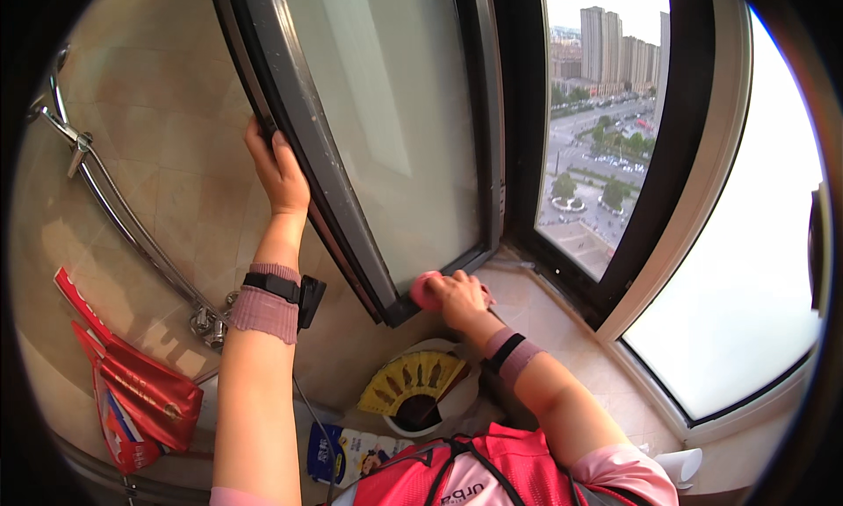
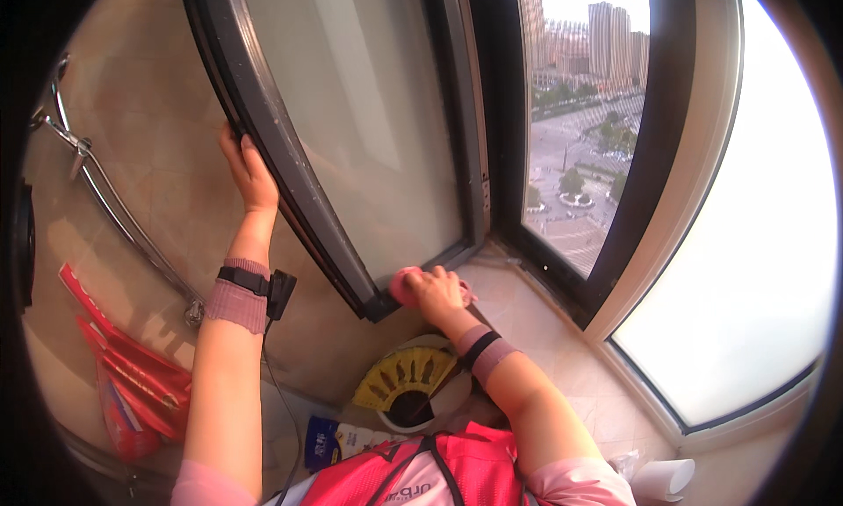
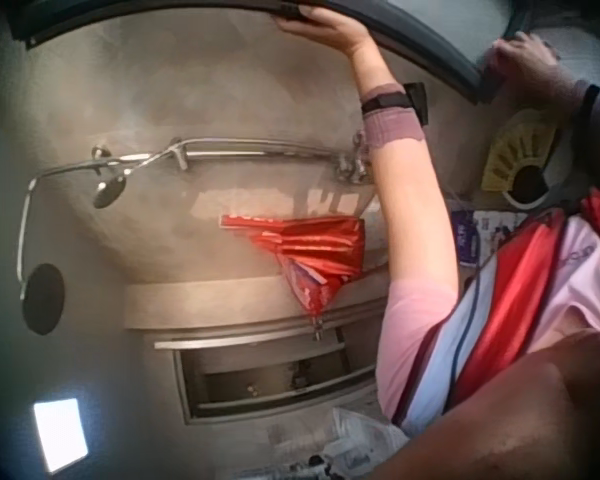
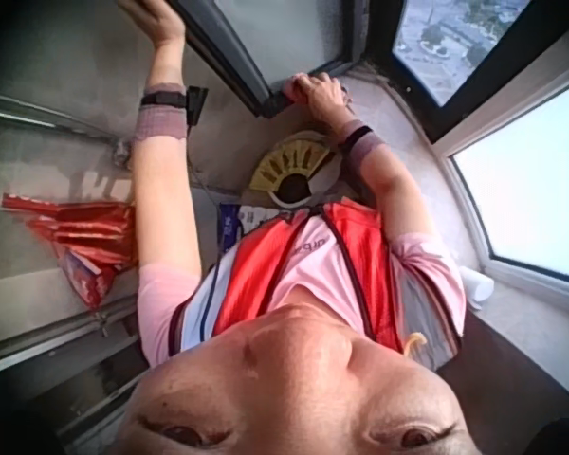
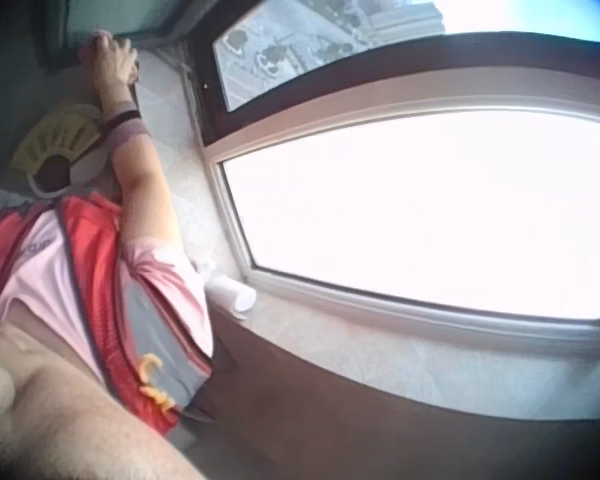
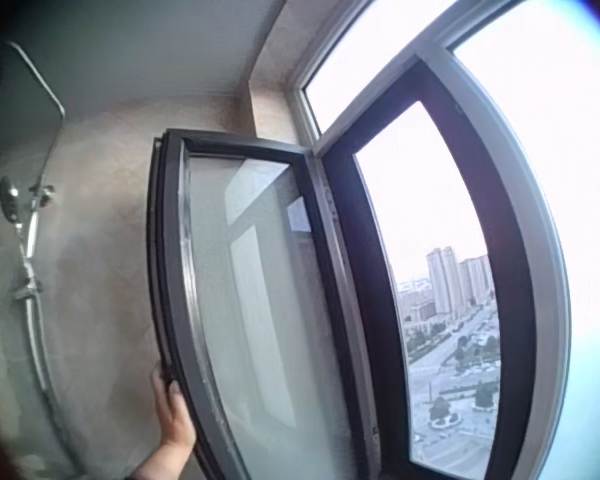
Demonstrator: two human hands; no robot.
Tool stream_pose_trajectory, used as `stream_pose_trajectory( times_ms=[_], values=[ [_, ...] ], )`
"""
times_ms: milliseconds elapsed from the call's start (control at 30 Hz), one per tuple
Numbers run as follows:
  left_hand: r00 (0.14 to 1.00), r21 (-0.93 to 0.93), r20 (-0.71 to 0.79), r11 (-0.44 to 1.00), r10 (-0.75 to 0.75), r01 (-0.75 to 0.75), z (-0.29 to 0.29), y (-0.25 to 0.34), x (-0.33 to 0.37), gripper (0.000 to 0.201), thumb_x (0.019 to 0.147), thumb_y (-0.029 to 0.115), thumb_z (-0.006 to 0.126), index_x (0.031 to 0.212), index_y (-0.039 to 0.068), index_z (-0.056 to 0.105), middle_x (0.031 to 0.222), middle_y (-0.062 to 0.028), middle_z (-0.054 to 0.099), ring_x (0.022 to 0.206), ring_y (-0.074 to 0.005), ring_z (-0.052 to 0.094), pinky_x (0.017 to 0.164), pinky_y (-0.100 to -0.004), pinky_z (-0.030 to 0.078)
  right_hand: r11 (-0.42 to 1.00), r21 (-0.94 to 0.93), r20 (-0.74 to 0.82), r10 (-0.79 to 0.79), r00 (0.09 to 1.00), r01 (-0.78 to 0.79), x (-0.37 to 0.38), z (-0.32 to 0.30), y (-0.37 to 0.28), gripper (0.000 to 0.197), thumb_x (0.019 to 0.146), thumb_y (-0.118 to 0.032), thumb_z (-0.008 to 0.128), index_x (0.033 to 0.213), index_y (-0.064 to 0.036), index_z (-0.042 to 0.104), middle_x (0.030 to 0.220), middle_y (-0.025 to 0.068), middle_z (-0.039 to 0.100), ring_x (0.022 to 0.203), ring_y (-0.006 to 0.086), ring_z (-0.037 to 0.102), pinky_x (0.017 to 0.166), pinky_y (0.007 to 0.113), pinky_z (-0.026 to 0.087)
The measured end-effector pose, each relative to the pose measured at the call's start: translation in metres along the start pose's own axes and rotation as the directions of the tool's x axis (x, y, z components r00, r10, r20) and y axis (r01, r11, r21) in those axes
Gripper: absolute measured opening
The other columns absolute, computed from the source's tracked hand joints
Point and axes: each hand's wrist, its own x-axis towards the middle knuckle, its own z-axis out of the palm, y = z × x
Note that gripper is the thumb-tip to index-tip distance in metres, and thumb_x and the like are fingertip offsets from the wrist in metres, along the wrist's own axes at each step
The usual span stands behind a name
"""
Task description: The person cleans a glass window pane with a red cloth, wiping the interior and exterior surfaces and the edges of the window frame.
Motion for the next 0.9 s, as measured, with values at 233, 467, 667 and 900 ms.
stream_pose_trajectory(
  times_ms=[233,467,667,900],
  values=[
    [0.998,-0.031,-0.062,0.999,0.026,-0.028,0.004,0.000,0.000,0.051,0.105,0.028,0.040,0.147,-0.001,0.035,0.144,-0.0168,0.047,0.130,-0.0285,0.047,0.110,-0.0383,0.036,0.960,0.265,-0.765,0.155,0.626,0.086,0.083,-0.178,0.064,0.047,0.068,-0.002,0.063,0.114,-0.0087,0.065,0.112,0.0173,0.066,0.108,0.0417,0.058,0.097,0.048,0.048],
    [0.998,-0.040,-0.055,0.999,0.012,-0.014,0.006,-0.007,0.001,0.051,0.104,0.025,0.044,0.147,-0.001,0.038,0.142,-0.0166,0.050,0.129,-0.0282,0.050,0.110,-0.0378,0.037,0.978,-0.171,-0.873,-0.206,0.441,0.118,0.194,-0.344,0.043,0.069,0.079,-0.016,0.066,0.146,-0.0242,0.049,0.156,0.0192,0.036,0.139,0.0448,0.036,0.110,0.051,0.039],
    [0.989,-0.040,-0.103,0.993,0.104,-0.109,0.007,-0.002,0.002,0.046,0.103,0.022,0.049,0.142,-0.001,0.043,0.135,-0.0164,0.055,0.122,-0.0267,0.054,0.105,-0.0371,0.041,0.993,-0.116,-0.867,-0.114,0.484,0.026,0.212,-0.252,0.063,0.083,0.075,-0.022,0.073,0.151,-0.0204,0.039,0.158,0.0321,0.023,0.141,0.0559,0.025,0.117,0.056,0.029],
    [0.986,-0.067,-0.119,0.990,0.119,-0.128,0.003,-0.005,0.001,0.043,0.103,0.024,0.051,0.140,0.001,0.046,0.130,-0.0128,0.059,0.114,-0.0220,0.058,0.100,-0.0344,0.045,0.997,-0.068,-0.787,-0.037,0.615,-0.026,0.141,-0.102,0.088,0.078,0.076,-0.012,0.069,0.147,-0.0040,0.040,0.156,0.0376,0.018,0.143,0.0571,0.020,0.119,0.058,0.023]
  ],
)
